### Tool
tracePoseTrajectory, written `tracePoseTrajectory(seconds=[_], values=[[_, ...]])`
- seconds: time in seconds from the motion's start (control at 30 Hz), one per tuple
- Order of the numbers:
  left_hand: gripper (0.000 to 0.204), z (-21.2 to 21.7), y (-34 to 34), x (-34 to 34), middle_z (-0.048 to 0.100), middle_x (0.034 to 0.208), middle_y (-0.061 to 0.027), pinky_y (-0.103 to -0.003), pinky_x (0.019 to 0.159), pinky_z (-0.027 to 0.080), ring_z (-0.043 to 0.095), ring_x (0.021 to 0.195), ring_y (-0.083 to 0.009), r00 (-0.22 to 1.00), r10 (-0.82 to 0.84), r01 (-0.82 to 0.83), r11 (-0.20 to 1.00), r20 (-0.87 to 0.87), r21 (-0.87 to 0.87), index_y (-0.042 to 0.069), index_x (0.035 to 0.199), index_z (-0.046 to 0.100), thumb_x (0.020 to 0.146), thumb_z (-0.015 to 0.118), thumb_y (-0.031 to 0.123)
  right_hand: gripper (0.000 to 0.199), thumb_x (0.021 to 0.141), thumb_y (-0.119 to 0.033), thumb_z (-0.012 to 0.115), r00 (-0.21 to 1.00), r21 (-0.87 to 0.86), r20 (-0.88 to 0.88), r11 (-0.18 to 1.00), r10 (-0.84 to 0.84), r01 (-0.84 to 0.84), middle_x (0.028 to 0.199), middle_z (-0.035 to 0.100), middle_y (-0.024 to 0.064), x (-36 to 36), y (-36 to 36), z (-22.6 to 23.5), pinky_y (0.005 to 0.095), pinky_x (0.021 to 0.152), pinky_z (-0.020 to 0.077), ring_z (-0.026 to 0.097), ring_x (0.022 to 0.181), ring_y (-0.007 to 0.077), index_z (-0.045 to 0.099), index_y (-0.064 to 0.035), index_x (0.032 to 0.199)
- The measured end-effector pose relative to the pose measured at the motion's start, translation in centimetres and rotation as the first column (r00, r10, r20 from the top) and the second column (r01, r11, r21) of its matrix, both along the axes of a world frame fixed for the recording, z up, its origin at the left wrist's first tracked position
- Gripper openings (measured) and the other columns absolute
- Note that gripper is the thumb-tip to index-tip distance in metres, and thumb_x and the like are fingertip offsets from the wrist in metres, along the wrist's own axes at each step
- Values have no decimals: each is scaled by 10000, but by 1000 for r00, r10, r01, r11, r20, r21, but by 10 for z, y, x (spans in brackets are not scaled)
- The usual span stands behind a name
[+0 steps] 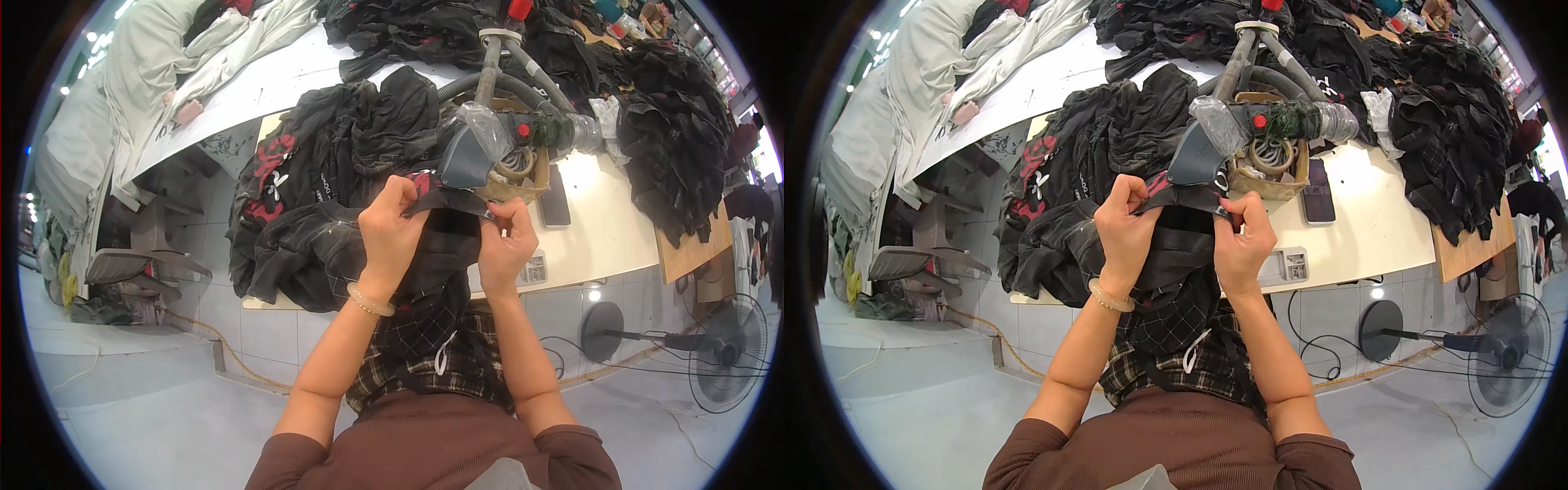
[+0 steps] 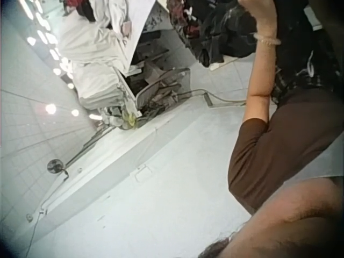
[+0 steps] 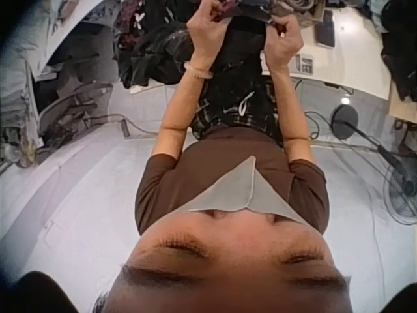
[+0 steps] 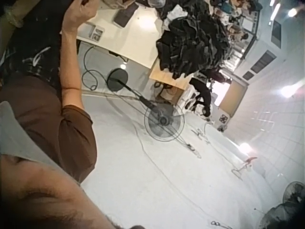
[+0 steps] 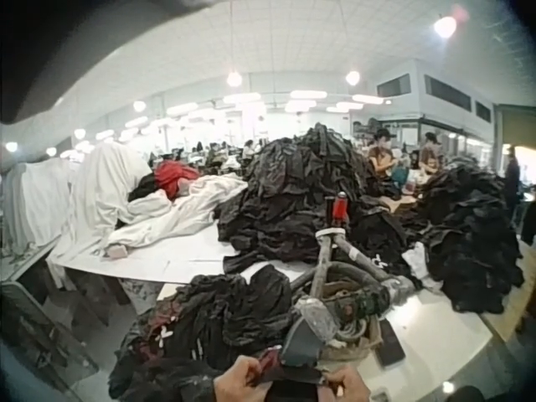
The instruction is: The person is inspecting black t-shirts and removing loose threads and debris by hand.
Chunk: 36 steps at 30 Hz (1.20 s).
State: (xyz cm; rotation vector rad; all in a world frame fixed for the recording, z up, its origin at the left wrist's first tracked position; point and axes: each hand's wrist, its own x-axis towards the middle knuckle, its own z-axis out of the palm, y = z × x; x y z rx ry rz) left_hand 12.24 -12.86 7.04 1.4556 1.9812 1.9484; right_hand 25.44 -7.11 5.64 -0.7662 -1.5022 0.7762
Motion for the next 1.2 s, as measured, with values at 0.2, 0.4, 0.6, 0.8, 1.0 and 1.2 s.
tracePoseTrajectory(seconds=[0.2, 0.4, 0.6, 0.8, 1.0, 1.2], values=[[220, 11, 1, -3, 597, 708, -64, -256, 612, 489, 608, 641, -116, 992, -103, 108, 991, 67, -79, -9, 848, 523, 742, 713, -44, 194, 730, 137, 627, 998, -53, -65, 999, 3, -7, 665, 380, -9, 2, 2, 1, 219, 538, 291, 339, 589, 69, 497, -3, 766], [283, 21, 5, -12, 377, 625, 51, -195, 511, 265, 317, 598, -12, 925, -199, 250, 960, 325, -123, 24, 777, 470, 714, 735, -58, 188, 758, 101, 671, 994, -157, -98, 986, 49, -64, 642, 364, -33, 1, -4, -2, 216, 529, 268, 324, 589, 54, 516, -5, 760], [307, 23, 7, -10, 349, 603, 52, -208, 494, 243, 294, 574, -18, 968, -150, 180, 974, 202, -138, 24, 756, 461, 724, 763, -19, 186, 772, 85, 686, 994, -165, -99, 985, 36, -52, 641, 372, -43, 4, -7, 0, 217, 521, 266, 321, 587, 52, 525, -7, 759], [295, 19, 8, -18, 373, 596, 48, -199, 501, 280, 321, 572, -20, 982, -148, 160, 981, 117, -106, 16, 760, 465, 715, 753, -28, 190, 770, 81, 691, 996, -135, -72, 989, 54, -64, 635, 374, -34, 3, -12, -6, 222, 514, 270, 328, 579, 55, 523, -4, 756], [276, 17, 11, -21, 404, 617, 19, -200, 508, 306, 353, 575, -35, 956, -240, 269, 946, 169, -180, 9, 761, 465, 703, 726, -59, 180, 755, 97, 685, 999, -119, -21, 992, 30, -33, 635, 389, -2, 9, -12, -8, 232, 505, 290, 345, 558, 73, 535, -2, 765], [257, 2, -18, -18, 476, 646, -80, -331, 481, 382, 518, 535, -265, 906, -95, 139, 987, -413, 77, 41, 737, 486, 626, 693, -61, 217, 677, 160, 638, 986, 353, 99, 931, -136, 93, 667, 468, 71, 20, -7, -10, 266, 473, 338, 435, 515, 173, 567, -8, 796]])
